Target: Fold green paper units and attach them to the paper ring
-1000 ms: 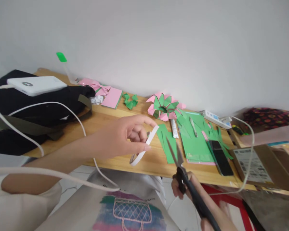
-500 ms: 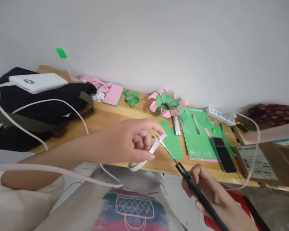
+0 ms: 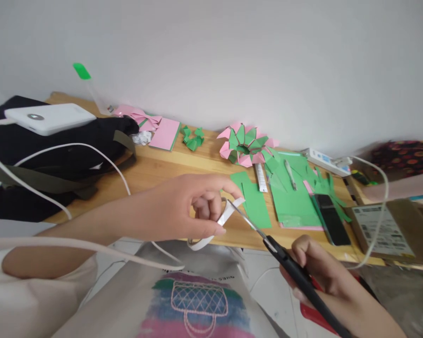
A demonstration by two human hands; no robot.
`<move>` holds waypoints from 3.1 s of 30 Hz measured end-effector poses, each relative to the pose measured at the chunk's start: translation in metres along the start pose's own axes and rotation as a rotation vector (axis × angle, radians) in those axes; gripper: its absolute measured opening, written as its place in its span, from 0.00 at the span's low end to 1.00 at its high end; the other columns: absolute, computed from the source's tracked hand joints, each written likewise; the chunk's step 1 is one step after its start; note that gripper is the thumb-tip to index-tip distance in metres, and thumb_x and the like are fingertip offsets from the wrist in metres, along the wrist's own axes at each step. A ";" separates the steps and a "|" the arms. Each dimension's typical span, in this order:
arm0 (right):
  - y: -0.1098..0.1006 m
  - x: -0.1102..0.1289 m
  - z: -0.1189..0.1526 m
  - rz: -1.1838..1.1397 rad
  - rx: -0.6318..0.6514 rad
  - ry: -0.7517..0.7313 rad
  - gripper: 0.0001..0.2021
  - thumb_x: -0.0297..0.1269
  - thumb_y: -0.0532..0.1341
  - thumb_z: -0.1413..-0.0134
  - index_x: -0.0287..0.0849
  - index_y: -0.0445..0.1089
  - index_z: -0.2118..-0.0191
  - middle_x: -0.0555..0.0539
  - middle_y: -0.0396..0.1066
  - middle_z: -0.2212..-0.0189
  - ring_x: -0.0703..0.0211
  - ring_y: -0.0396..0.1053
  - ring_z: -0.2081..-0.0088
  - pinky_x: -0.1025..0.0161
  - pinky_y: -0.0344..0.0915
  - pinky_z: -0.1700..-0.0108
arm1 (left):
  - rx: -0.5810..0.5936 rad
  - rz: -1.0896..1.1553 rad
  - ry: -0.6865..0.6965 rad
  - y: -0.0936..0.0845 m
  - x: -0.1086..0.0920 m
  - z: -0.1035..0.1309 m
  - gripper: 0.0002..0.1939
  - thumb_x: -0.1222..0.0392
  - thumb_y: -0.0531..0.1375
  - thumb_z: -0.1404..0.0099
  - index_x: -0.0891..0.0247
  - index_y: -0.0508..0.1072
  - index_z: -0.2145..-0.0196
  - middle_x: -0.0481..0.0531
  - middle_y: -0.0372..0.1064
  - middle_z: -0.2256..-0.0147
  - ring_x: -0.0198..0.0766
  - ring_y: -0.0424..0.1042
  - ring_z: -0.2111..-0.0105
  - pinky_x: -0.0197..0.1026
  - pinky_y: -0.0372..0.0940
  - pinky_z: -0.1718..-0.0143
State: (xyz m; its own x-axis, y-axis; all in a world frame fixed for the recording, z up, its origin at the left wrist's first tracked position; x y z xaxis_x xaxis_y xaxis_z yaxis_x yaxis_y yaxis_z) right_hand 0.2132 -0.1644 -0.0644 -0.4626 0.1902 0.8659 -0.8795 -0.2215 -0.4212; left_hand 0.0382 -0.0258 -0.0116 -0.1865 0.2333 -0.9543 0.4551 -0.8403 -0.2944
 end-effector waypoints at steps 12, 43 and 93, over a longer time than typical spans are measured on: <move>-0.010 -0.009 -0.004 0.309 0.026 0.081 0.07 0.35 0.58 0.42 0.48 0.55 0.64 0.54 0.62 0.74 0.65 0.58 0.75 0.69 0.59 0.74 | 0.035 -0.008 0.025 -0.003 0.017 0.006 0.27 0.61 0.63 0.40 0.49 0.65 0.43 0.41 0.68 0.72 0.31 0.71 0.73 0.33 0.68 0.68; -0.096 -0.036 -0.047 0.916 -0.704 0.428 0.07 0.38 0.60 0.45 0.42 0.74 0.65 0.42 0.78 0.67 0.52 0.74 0.69 0.60 0.63 0.71 | -0.382 -0.279 0.018 -0.039 0.055 -0.014 0.08 0.57 0.59 0.35 0.60 0.74 0.59 0.52 0.72 0.56 0.40 0.72 0.56 0.42 0.68 0.56; 0.024 0.119 -0.077 0.816 -0.564 -0.749 0.07 0.25 0.64 0.48 0.43 0.69 0.65 0.50 0.77 0.74 0.60 0.73 0.71 0.62 0.65 0.69 | -0.303 0.450 -0.056 0.004 0.060 -0.012 0.12 0.64 0.64 0.39 0.55 0.79 0.58 0.50 0.71 0.49 0.40 0.69 0.46 0.46 0.62 0.41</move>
State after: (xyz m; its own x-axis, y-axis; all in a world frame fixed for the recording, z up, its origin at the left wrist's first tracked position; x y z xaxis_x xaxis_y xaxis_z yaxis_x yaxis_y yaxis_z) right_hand 0.1283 -0.0737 0.0082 -0.8820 -0.4435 0.1596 -0.3762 0.4585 -0.8051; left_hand 0.0395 -0.0094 -0.0705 0.0424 -0.1498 -0.9878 0.7299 -0.6705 0.1330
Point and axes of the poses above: each hand's wrist, its own z-axis away from the middle knuckle, its own y-axis out of the palm, x = y × z, the point moved 10 cm from there along -z, towards the middle knuckle
